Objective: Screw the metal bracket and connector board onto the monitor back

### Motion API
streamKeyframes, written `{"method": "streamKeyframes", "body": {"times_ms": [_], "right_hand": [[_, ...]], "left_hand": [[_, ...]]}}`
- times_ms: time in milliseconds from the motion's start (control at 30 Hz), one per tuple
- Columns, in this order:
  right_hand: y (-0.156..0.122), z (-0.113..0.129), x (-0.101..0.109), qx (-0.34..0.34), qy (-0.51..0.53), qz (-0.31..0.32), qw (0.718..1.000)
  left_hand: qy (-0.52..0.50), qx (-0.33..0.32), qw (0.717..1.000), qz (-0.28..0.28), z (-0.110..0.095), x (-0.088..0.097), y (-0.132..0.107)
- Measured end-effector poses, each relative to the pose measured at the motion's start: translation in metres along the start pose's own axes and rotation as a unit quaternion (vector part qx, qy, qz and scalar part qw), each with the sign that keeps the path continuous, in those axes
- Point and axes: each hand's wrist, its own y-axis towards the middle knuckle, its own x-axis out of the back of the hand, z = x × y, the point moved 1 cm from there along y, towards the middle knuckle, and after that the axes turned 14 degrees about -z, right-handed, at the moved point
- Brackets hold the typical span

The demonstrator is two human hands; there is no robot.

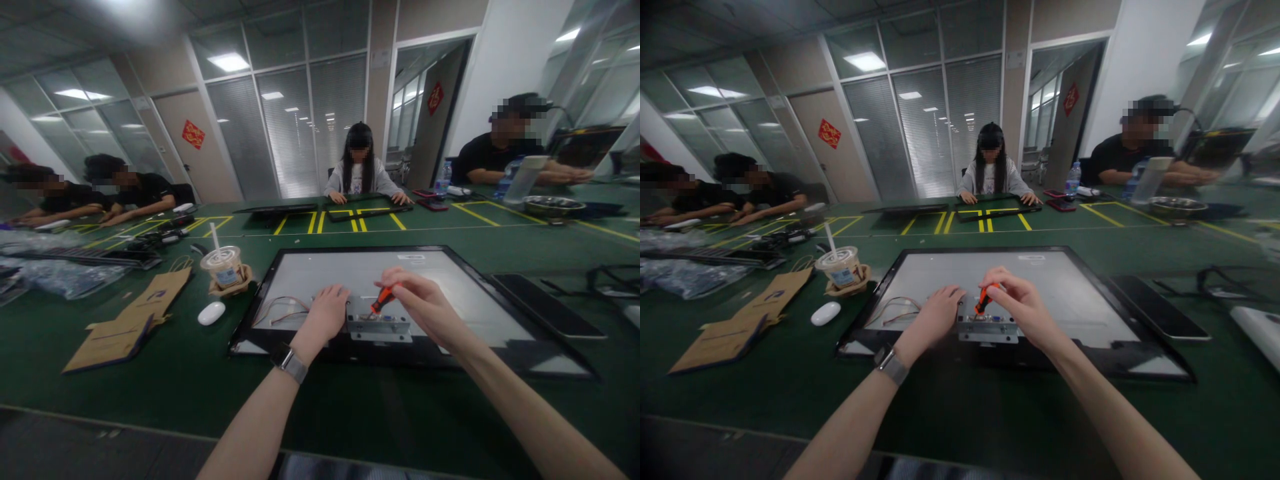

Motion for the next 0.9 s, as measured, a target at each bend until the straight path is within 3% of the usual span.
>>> {"method": "streamKeyframes", "body": {"times_ms": [167, 433, 733, 900], "right_hand": [[0.0002, 0.0029, 0.0002, -0.027, -0.013, 0.001, 1.000], [0.0020, 0.0032, -0.0008, 0.014, -0.002, -0.014, 1.000], [0.0004, -0.0008, 0.0009, -0.045, 0.013, -0.014, 0.999], [0.0010, -0.0008, 0.0005, 0.006, -0.001, -0.015, 1.000]], "left_hand": [[-0.006, -0.004, 1.000, -0.005, 0.0000, 0.0014, -0.0002], [0.005, -0.004, 1.000, -0.004, 0.0012, -0.0017, 0.0000], [-0.003, -0.007, 1.000, -0.007, 0.0013, -0.0016, -0.0002], [-0.004, -0.003, 1.000, -0.005, 0.0003, -0.0006, 0.0003]]}}
